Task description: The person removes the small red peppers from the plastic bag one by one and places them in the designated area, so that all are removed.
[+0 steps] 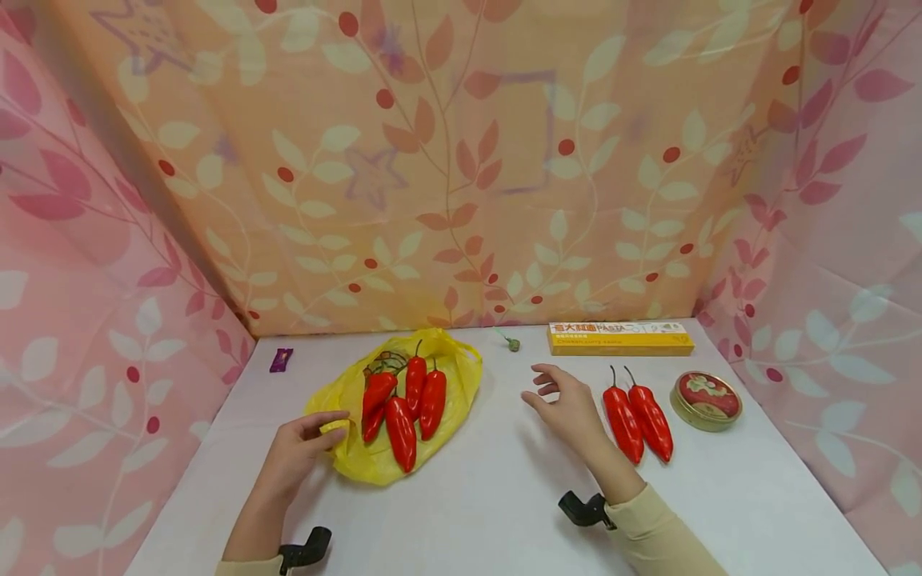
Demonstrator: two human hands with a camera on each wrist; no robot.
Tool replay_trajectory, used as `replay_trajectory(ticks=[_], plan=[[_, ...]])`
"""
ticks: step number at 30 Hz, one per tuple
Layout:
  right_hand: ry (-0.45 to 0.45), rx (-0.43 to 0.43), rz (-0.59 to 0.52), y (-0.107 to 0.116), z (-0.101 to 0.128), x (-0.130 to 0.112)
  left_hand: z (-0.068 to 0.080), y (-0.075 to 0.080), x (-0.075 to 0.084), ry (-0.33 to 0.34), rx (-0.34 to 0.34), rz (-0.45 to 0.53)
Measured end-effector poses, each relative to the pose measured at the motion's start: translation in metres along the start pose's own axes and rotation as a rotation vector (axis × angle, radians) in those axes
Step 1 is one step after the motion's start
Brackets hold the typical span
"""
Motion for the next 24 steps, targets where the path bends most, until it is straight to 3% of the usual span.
replay_trajectory(ticks=[15,24], plan=[[0.085,-0.107,-0.229,-0.06,-0.039,-0.027,0.0,0.0,0.0,-0.006,-0.003,0.021],[0.03,-0.206,-0.348,-0.104,-0.053,-0.034,0.001,-0.002,-0.001,0.013,0.003,0.018]])
Point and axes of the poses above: each hand's wrist, its own z-axis away from the middle knuckle, its own y-axis out of the back of the hand, x = y × z, the point moved 2 cm from there along -z, towards the middle knuckle, and after that the axes turned 12 degrees about y, right-handed, at the moved point
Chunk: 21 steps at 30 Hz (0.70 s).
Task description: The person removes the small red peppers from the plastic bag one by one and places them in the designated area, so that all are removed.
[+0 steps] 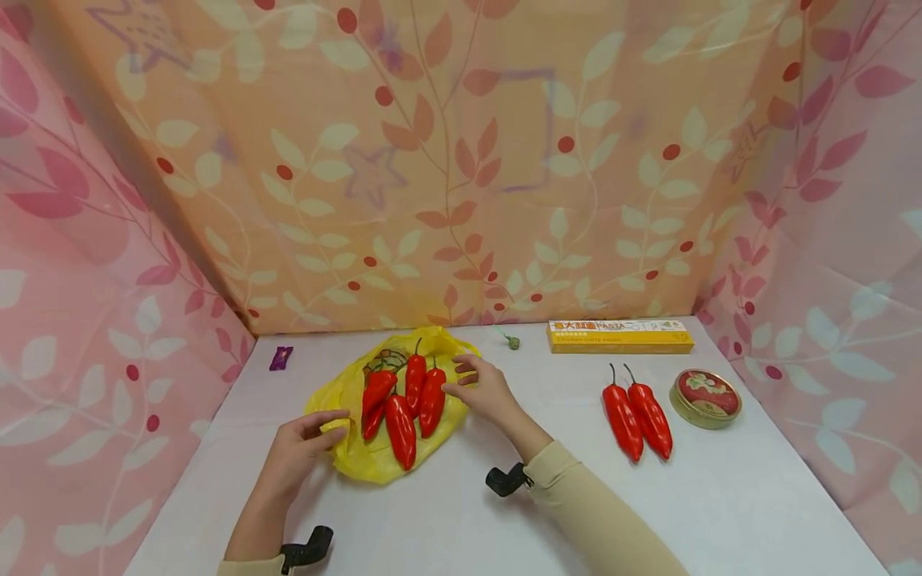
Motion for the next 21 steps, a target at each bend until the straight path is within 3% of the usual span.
replay_trajectory(ticks=[9,21], plan=[[-0.153,-0.036,0.014,-0.028,-0.003,0.02,-0.002,0.0,-0.002,0.001,-0.008,0.009],[-0.159,-0.095,0.156,-0.044,-0.003,0.017,-0.004,0.0,-0.007,0.039,-0.009,0.01]])
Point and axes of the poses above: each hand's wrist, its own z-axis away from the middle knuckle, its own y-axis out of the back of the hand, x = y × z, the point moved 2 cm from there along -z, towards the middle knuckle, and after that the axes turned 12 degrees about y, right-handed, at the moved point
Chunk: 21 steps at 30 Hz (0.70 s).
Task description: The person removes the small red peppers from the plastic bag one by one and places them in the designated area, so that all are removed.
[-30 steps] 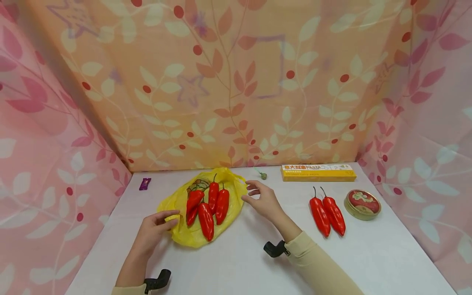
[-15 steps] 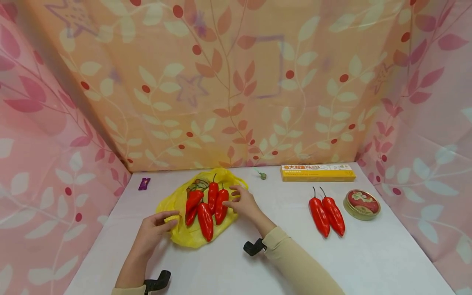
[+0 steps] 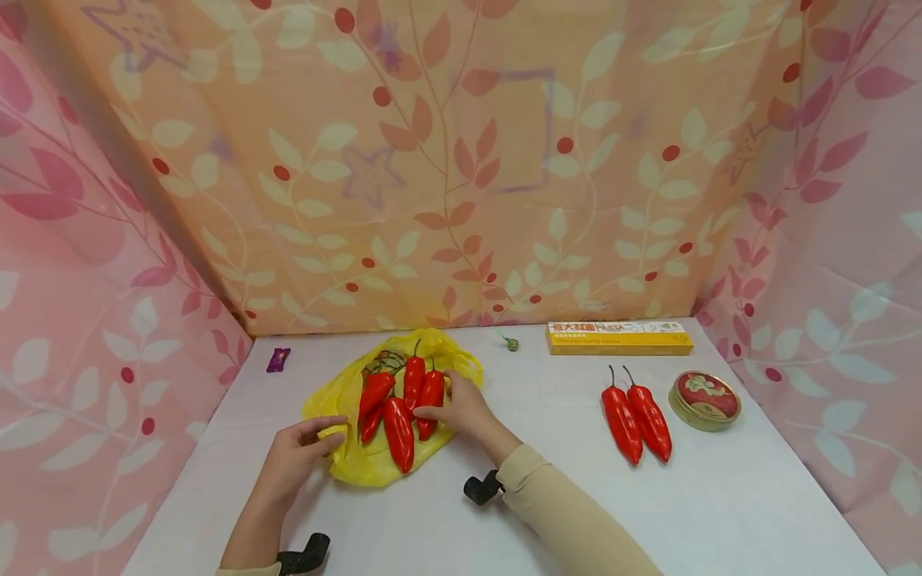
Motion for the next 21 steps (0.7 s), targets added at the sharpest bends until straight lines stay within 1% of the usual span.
replay_trajectory(ticks=[4,8,12,15,19,21], plan=[[-0.019,0.005,-0.003,-0.004,0.0,-0.004,0.0,0.001,0.0,-0.001,0.002,0.0],[-0.024,0.003,-0.008,-0.002,-0.001,-0.005,0.001,0.001,0.003,-0.014,0.006,-0.001],[-0.054,-0.002,-0.023,0.006,-0.001,-0.003,0.002,0.0,0.004,-0.015,0.007,-0.01],[-0.072,-0.011,-0.062,0.014,-0.001,-0.001,0.002,-0.001,0.004,-0.018,0.007,-0.011],[-0.082,-0.043,-0.128,0.023,0.001,0.001,0.001,-0.001,0.004,-0.02,0.01,-0.013],[-0.085,-0.058,-0.144,0.027,0.004,0.001,0.001,-0.001,0.005,-0.019,0.012,-0.017]])
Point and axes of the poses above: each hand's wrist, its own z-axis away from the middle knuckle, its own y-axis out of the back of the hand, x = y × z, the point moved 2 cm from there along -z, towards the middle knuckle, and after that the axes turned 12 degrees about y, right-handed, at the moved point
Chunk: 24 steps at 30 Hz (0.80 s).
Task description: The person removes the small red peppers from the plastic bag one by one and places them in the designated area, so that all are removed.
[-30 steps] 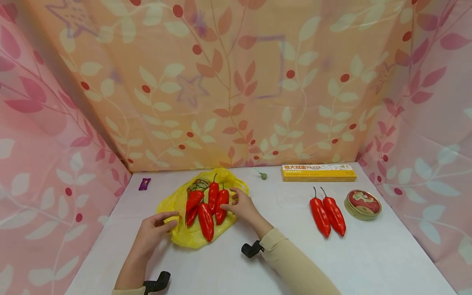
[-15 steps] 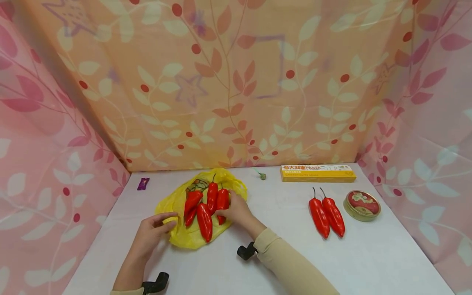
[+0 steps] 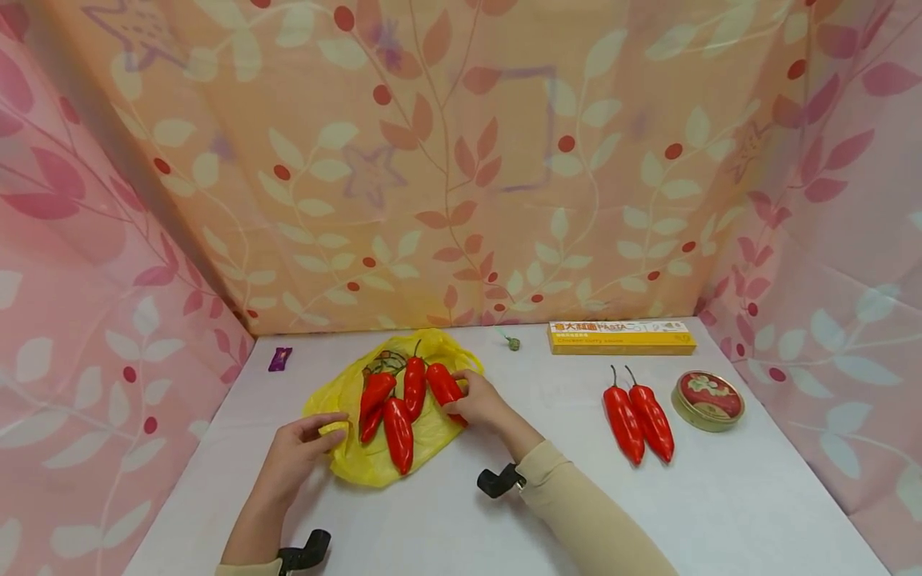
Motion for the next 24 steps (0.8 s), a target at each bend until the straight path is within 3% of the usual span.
replay_trajectory(ticks=[13,19,24], plan=[[0.027,-0.086,-0.26,0.02,0.043,-0.014,0.003,0.0,-0.001,0.004,0.001,-0.009],[0.019,0.019,-0.169,0.033,0.057,-0.015,0.001,0.001,0.0,-0.012,-0.005,-0.016],[0.011,0.094,-0.214,0.047,0.07,-0.012,0.0,0.003,0.002,-0.013,-0.016,-0.006]])
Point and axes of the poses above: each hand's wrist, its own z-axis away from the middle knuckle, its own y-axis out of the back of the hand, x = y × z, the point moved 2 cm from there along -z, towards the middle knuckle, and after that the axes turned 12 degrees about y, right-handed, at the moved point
